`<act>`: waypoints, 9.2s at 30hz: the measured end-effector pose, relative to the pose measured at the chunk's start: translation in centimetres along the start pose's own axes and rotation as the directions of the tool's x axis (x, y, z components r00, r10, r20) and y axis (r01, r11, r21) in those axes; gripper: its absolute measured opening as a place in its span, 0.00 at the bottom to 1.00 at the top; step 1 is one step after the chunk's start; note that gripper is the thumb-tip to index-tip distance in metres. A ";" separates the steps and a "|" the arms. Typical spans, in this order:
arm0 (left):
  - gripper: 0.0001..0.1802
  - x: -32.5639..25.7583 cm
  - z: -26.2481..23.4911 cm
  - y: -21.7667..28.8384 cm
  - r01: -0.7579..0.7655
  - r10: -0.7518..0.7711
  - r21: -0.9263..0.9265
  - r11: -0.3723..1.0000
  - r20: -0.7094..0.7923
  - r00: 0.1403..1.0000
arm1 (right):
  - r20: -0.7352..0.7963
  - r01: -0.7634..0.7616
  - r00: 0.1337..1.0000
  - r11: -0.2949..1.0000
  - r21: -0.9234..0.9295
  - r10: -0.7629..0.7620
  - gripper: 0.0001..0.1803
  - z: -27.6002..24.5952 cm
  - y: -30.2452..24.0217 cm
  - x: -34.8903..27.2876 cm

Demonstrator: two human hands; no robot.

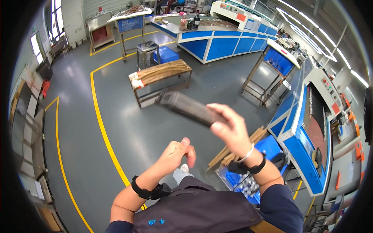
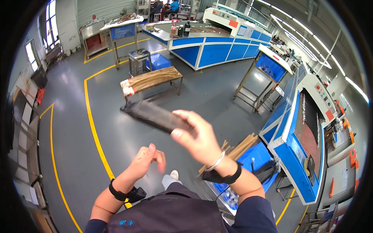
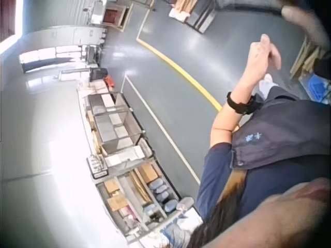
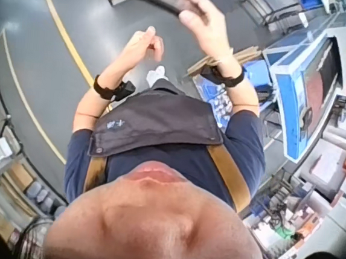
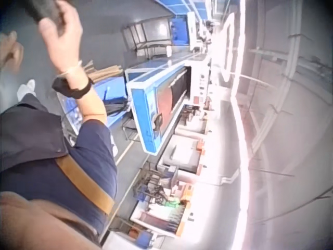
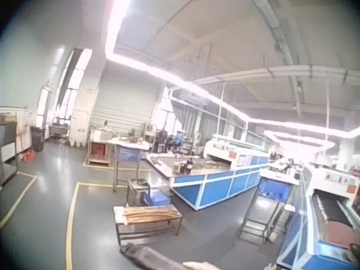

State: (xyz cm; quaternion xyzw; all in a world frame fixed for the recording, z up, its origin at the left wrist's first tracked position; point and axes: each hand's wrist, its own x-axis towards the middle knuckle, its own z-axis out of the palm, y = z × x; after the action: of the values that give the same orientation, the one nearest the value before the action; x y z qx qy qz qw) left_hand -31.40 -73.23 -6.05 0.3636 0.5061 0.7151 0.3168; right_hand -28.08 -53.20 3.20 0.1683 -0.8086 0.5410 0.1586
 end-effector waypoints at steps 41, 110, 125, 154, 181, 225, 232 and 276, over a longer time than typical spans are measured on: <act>0.25 95.8 -46.1 -14.4 0.247 -0.322 -0.412 0.877 -0.122 0.939 | -0.027 -0.535 0.800 0.733 0.421 0.599 0.16 -40.2 68.5 63.0; 0.23 146.8 -67.7 -11.2 -0.293 0.100 0.265 0.918 -0.873 -0.477 | 0.854 0.796 0.002 0.517 0.314 -0.521 0.21 -43.0 102.3 150.6; 0.25 145.1 -75.0 -10.8 -0.259 0.127 0.268 0.928 -0.880 -0.457 | 0.862 0.871 -0.023 0.413 0.266 -0.506 0.24 -42.8 102.8 151.2; 0.21 146.0 -94.1 -12.5 -0.430 0.204 0.203 0.880 -0.978 -0.043 | 0.783 0.820 -0.161 0.360 0.444 -0.601 0.18 -42.3 103.4 151.3; 0.25 145.8 -93.4 -12.2 -0.384 0.183 0.153 0.910 -0.982 0.041 | 0.794 0.775 -0.170 0.418 0.473 -0.583 0.19 -48.8 105.0 152.5; 0.15 143.1 -76.3 -15.9 -0.467 -0.058 0.125 0.875 -0.932 -0.358 | 0.850 0.256 0.410 0.936 0.240 -0.330 0.55 -46.2 123.6 142.7; 0.17 142.1 -74.9 -15.8 -0.403 -0.037 0.113 0.908 -0.937 -0.347 | 0.773 -0.078 0.510 0.875 0.478 -0.378 0.41 -41.1 119.5 140.1; 0.10 141.3 -78.4 -17.8 -0.381 0.110 0.174 0.908 -0.976 -0.186 | 0.796 0.877 -0.452 -0.039 0.478 -0.402 0.33 -46.3 93.4 141.8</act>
State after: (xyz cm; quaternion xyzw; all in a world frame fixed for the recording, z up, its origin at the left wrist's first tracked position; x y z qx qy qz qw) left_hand -171.34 9.20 -12.36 -0.2338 0.4199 0.8301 -0.2828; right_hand -192.71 8.93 5.50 0.8698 -0.4712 -0.1289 0.0698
